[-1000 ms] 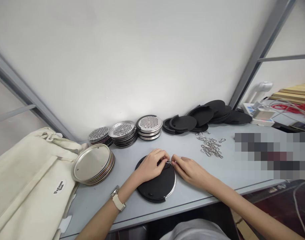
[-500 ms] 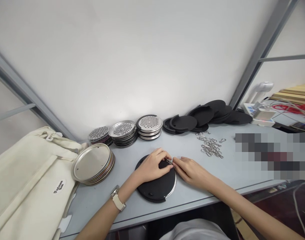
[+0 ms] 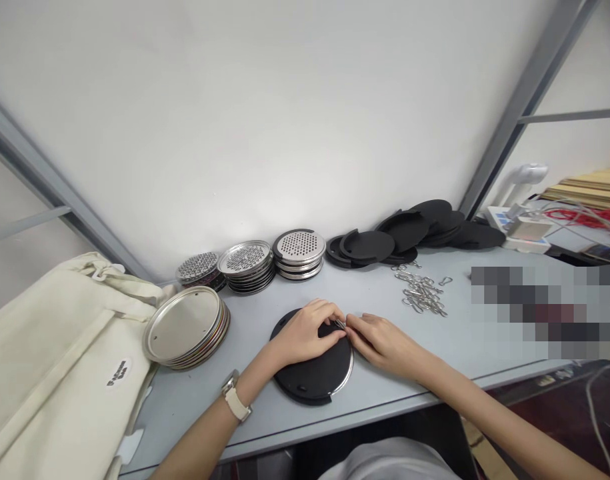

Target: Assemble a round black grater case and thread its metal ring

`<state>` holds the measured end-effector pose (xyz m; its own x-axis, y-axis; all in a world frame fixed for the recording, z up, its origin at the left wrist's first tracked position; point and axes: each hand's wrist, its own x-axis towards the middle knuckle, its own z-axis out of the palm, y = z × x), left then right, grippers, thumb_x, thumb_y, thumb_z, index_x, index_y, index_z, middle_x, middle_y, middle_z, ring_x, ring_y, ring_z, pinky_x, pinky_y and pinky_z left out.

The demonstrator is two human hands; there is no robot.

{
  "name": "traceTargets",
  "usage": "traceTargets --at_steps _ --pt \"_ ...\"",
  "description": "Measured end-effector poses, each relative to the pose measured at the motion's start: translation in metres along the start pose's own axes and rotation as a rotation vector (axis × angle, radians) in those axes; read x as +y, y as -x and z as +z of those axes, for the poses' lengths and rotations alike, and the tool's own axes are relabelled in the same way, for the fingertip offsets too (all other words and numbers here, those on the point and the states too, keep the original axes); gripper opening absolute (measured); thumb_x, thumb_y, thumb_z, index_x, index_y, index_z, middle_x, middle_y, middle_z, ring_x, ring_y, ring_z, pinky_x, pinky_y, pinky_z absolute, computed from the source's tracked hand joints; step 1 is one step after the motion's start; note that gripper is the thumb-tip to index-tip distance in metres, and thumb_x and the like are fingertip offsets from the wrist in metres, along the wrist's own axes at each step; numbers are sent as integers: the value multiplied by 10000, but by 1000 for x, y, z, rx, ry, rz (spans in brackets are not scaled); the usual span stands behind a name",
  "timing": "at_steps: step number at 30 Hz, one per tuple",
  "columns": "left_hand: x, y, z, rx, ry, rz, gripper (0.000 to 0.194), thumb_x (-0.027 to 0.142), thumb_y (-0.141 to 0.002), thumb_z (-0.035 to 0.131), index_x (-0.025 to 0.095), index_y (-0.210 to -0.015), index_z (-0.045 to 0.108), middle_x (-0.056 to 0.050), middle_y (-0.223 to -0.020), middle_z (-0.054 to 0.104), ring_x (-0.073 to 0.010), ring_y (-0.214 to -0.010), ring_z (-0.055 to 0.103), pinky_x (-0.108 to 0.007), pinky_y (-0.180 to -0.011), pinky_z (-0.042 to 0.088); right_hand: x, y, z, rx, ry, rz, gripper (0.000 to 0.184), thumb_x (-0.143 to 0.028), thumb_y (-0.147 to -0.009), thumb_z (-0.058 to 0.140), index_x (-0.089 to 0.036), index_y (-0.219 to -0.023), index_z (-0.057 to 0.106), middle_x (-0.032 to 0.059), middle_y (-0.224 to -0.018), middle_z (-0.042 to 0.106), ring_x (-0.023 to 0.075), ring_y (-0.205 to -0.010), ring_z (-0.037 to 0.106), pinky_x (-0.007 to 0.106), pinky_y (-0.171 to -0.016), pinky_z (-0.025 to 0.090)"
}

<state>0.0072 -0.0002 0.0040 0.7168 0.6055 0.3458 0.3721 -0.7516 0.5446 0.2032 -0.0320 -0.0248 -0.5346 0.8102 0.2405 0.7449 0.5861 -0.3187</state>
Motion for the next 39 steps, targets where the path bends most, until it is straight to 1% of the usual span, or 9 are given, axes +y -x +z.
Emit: traceTargets --at_steps 10,27,39 --pt "-1 0 0 -2 20 -14 140 168 -821 602 181 -950 548 -11 -906 586 -143 -843 523 -262 -777 440 1 2 3 6 -49 37 167 -256 -961 272 -205 -863 396 15 -693 543 164 -604 515 266 -578 341" --pt "-1 0 1 10 31 -10 133 178 -823 601 184 -941 541 -11 -904 589 -147 -841 524 -265 -772 441 2 2 5 18 -73 23 148 -257 -962 264 -211 -869 369 24 -706 559 167 -605 520 268 -584 351" --pt "0 0 1 17 23 -13 124 188 -822 600 183 -932 542 -13 -887 588 -149 -833 530 -271 -773 445 0 1 3 31 -75 38 154 -261 -959 267 -212 -859 373 13 -671 541 160 -573 502 261 -562 341"
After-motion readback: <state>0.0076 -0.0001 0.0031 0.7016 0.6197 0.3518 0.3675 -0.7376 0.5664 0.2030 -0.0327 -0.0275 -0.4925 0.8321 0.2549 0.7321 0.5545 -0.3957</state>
